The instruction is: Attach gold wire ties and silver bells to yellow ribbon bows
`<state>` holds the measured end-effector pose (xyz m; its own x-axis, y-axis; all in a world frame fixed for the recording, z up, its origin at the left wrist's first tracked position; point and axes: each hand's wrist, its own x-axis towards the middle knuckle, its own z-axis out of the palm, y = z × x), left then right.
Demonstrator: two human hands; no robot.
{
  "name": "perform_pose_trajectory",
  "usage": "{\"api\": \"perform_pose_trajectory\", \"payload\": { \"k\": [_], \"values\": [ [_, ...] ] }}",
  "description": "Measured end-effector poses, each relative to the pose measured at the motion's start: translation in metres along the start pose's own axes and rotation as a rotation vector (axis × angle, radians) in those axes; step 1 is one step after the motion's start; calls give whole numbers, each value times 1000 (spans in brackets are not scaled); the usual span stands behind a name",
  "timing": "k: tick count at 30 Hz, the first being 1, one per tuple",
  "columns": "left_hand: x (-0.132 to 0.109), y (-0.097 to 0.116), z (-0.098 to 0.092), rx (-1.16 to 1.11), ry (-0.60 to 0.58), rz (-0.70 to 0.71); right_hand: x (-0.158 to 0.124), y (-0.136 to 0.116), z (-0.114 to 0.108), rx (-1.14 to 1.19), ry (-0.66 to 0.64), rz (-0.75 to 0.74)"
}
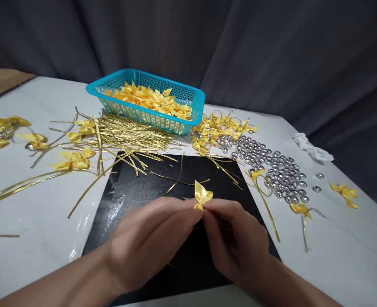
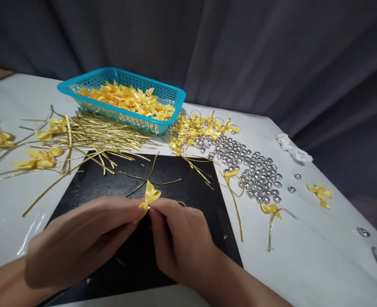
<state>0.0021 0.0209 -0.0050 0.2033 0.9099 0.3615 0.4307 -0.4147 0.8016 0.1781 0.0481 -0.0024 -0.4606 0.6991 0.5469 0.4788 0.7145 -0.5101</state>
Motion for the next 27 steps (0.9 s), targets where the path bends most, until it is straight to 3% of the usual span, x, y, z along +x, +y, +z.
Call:
{"api": "perform_pose_trajectory", "payload": {
  "k": [5,10,16,20,22,24,27],
  "values": [
    [10,12,2,-43,68,-76,3,2,1,46,-21,-25],
    [4,11,5,-99,83,-150,2,2,2,49,-69,-30],
    [-2,4,6,-202,-19,-193,1,0,5,183,-43,68],
    [1,4,6,-105,11,-130,2,1,5,227,-50,184],
    [4,5,6,-36,26,-88,2,1,4,235,12,251],
    [6,5,6,16,33,-84,2,2,3,225,91,213],
    [7,4,7,18,-21,-116,6,3,1,221,62,120]
  ]
}}
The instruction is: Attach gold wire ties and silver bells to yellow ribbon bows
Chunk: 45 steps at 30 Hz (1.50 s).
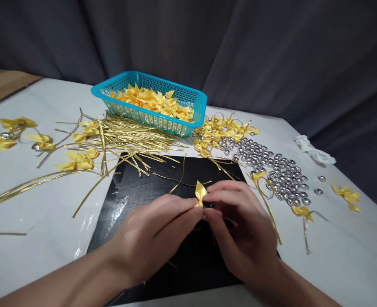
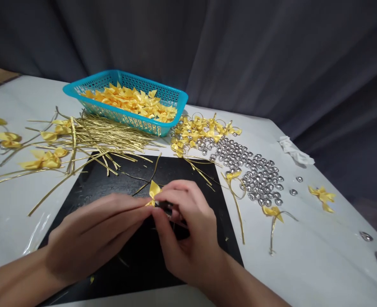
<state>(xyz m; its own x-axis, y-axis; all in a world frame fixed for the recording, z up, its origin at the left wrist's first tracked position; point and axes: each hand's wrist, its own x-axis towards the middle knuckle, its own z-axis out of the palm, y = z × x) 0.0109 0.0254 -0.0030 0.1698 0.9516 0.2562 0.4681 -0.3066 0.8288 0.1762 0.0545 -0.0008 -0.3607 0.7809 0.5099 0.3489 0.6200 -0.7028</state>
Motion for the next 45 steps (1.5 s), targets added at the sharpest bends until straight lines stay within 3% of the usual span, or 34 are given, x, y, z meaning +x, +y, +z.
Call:
{"api": "perform_pose_trajectory", "payload": {
  "k": [5,9,15,19,23,26,28,31,35,40,45],
  "values": [
    [-5,-9,3,-82,-106,-62,10,0,-1,48,-90,117],
    [-7,-12,5,-102,-118,-68,12,0,-4,30,-214,83],
    [-4,-8,6,-50,-144,-16,7,-3,-5,123,-90,142],
    [-4,-6,5,-10,-96,42,7,1,-2,238,-198,242],
    [-3,-4,3,61,-78,105,10,4,-2,161,-215,110],
    [-1,-3,3,101,-131,67,11,0,-4,90,-204,23],
    [0,-3,5,129,-216,-4,12,-3,-8,83,-139,14],
    [2,-2,8,160,-322,-114,15,-6,-15,116,63,92],
    [4,-2,9,151,-343,-144,28,-3,-29,292,276,192],
    [3,-6,7,201,-342,-4,44,6,-47,454,397,215],
    [0,-14,7,242,-258,185,51,23,-62,402,449,211]
  ]
}}
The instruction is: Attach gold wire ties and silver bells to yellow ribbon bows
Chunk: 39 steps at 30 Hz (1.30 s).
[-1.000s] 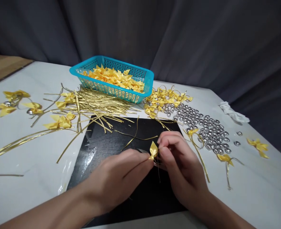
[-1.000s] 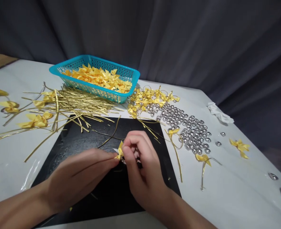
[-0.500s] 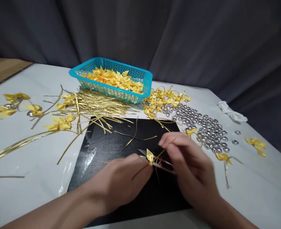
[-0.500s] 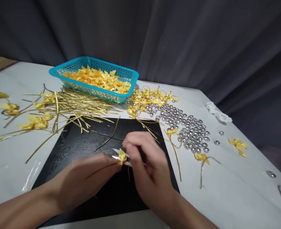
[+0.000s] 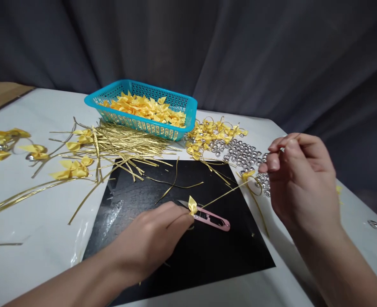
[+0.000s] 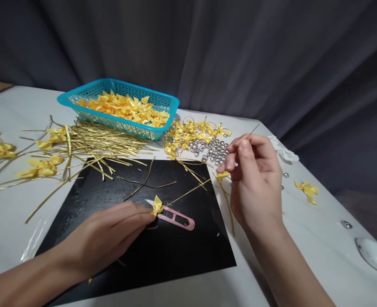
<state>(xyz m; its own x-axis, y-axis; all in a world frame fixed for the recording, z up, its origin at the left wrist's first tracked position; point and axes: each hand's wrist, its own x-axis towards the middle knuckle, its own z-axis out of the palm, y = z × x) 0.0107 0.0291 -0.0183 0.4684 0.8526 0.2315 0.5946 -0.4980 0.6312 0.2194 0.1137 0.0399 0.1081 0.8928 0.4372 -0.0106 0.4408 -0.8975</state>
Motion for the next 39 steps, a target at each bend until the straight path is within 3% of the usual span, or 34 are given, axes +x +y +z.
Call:
{"api": "perform_pose_trajectory", "payload": {
  "k": [4,9,11,15,17,21,25,29,35,37,39],
  "values": [
    [0,-4,2,76,91,84,9,20,-10,-104,1,-38],
    [4,2,-3,147,133,26,1,28,-3,-4,147,287],
    [4,8,-5,147,189,-57,-12,22,7,-24,55,380],
    [5,15,-2,-119,344,-198,-43,9,28,-90,-288,343],
    [8,15,0,-380,296,-294,-54,6,36,-79,-384,327],
    [16,15,1,-754,35,-466,-61,6,40,-92,-409,343],
    [18,13,-2,-809,37,-598,-52,9,35,-88,-437,364],
    [17,15,-3,-804,-16,-570,-42,10,30,-72,-440,338],
    [18,18,-2,-838,6,-442,-50,7,35,-107,-519,339],
    [18,18,-3,-832,-9,-459,-49,7,34,-144,-598,290],
    [18,16,-5,-837,-7,-525,-40,12,28,-267,-689,152]
  ]
}}
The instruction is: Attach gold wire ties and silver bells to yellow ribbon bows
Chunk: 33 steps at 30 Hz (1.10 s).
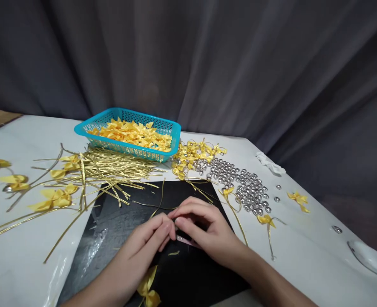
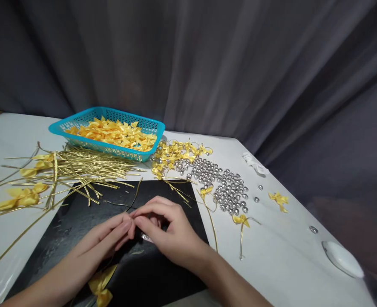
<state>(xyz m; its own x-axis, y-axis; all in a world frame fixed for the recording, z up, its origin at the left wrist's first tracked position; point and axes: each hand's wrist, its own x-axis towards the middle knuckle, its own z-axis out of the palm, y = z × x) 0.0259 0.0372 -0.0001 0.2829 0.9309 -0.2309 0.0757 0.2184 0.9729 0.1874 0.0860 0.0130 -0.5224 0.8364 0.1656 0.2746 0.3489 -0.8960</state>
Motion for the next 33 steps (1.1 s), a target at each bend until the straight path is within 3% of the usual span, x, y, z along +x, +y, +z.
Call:
{"api": "perform_pose_trajectory", "payload": {
  "k": [1,4,7,12,17,21,24,26,28,33],
  "values": [
    [0,1,-1,-7,11,-24,3,6,-8,-130,-1,-49],
    [1,3,-2,10,-2,-33,15,30,-34,-653,267,-64],
    [-1,3,-2,39,-24,-4,22,55,-52,-736,359,10],
    [-2,1,-2,42,-5,20,24,71,-57,-656,399,18],
    [-3,1,-3,53,-13,22,22,65,-60,-462,497,36],
    [-3,1,-3,41,-25,7,19,46,-53,-225,545,96],
    [-2,1,-3,35,-26,14,15,27,-33,76,444,188],
    [0,0,-3,25,-34,21,11,18,-16,575,377,351],
    [1,0,-4,-11,-38,-5,8,12,-2,867,313,465],
    [2,0,-4,-75,-46,-54,2,9,12,979,217,503]
  ]
}}
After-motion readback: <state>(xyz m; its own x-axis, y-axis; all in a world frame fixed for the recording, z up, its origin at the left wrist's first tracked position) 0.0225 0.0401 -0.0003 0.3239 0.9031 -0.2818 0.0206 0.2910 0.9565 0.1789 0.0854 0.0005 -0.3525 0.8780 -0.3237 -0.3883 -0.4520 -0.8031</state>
